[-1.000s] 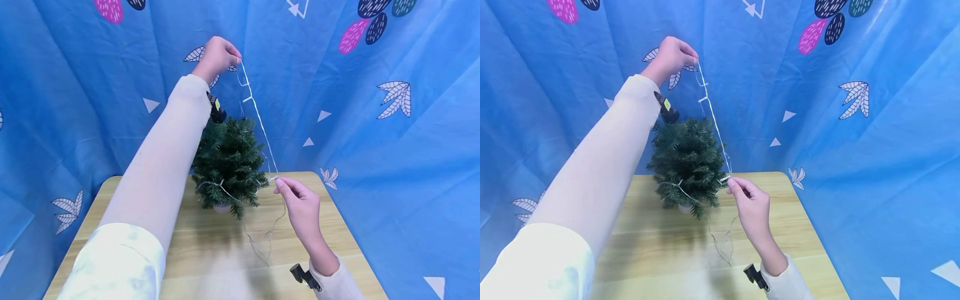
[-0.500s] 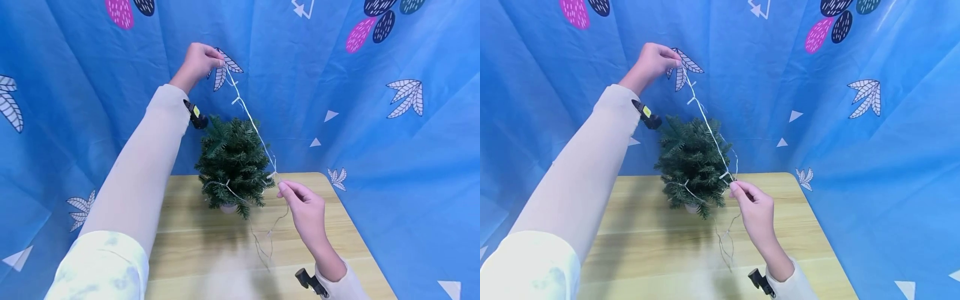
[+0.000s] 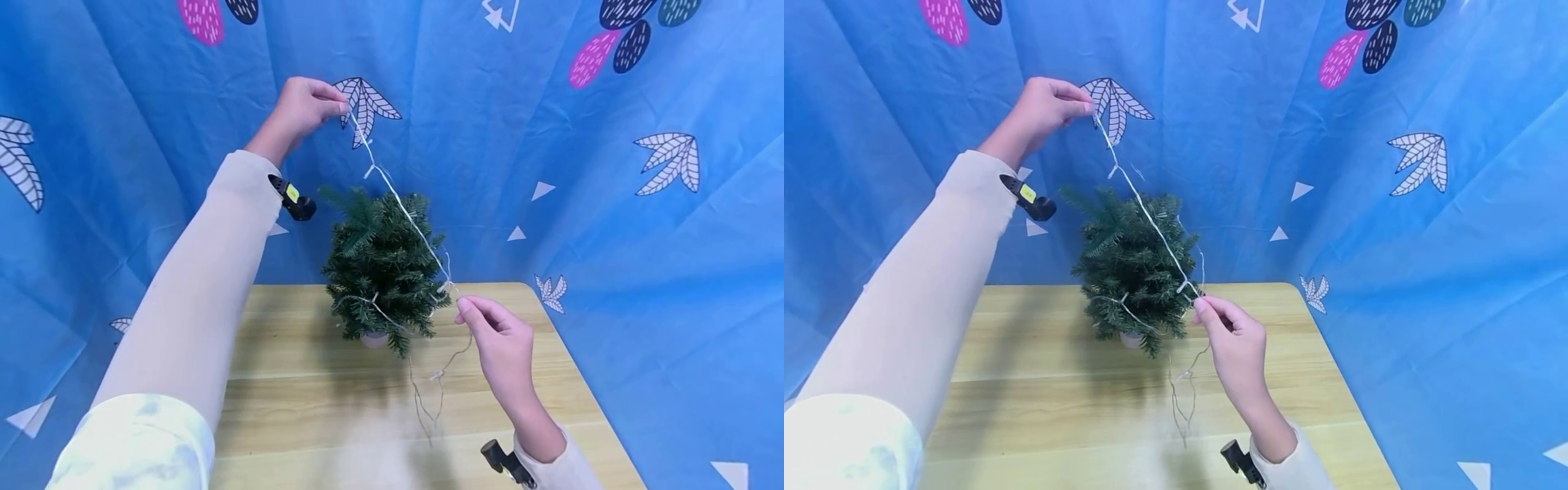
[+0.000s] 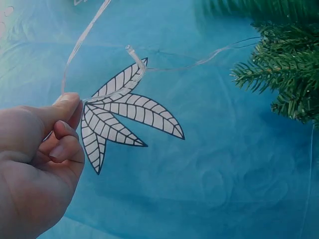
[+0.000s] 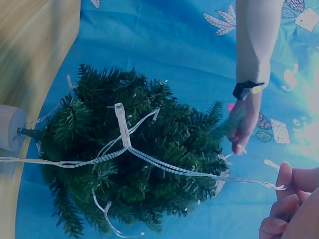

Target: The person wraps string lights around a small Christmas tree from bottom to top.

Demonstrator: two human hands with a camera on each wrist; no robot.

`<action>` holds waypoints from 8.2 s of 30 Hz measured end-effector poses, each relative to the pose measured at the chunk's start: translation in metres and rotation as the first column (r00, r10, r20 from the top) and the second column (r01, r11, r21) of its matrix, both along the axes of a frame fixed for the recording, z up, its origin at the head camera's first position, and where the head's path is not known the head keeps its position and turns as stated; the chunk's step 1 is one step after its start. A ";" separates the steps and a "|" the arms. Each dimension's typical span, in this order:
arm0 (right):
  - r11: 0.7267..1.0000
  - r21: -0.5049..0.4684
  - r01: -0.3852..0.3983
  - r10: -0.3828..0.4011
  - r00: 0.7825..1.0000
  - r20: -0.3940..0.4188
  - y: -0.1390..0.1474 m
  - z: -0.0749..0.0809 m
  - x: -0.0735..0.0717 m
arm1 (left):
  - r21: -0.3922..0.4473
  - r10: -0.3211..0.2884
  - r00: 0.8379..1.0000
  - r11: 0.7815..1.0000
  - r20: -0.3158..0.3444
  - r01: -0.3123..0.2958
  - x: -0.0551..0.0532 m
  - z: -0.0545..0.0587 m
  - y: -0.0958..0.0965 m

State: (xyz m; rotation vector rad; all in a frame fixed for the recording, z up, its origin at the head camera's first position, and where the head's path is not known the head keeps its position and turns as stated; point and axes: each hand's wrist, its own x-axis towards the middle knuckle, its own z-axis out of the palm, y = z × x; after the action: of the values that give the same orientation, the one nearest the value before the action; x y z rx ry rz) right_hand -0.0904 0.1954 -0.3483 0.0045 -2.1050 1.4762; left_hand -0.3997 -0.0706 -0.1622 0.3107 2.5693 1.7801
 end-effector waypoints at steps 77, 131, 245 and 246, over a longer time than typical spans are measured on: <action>0.976 0.078 -0.204 0.211 0.973 -0.091 -0.023 -0.012 0.025 | 0.710 0.107 0.993 0.703 -0.055 -0.037 0.028 -0.147 -0.048; 0.977 0.037 -0.212 0.214 0.973 -0.083 -0.016 -0.013 0.034 | 0.614 0.186 0.983 0.776 -0.004 -0.144 0.060 -0.189 -0.079; 0.971 0.177 -0.163 0.108 0.953 0.283 0.048 -0.012 0.034 | 0.131 -0.117 0.942 0.977 -0.316 0.165 0.231 -0.184 0.035; 0.969 0.178 -0.169 0.114 0.952 0.284 0.049 -0.012 0.034 | 0.129 -0.116 0.941 0.978 -0.319 0.165 0.231 -0.182 0.035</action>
State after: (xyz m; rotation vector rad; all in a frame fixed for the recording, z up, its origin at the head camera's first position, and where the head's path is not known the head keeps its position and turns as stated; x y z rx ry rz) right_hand -0.0568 0.2448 -0.3607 0.0327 -2.5177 1.4038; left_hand -0.1684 -0.0354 -0.3445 0.8185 2.5193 2.0216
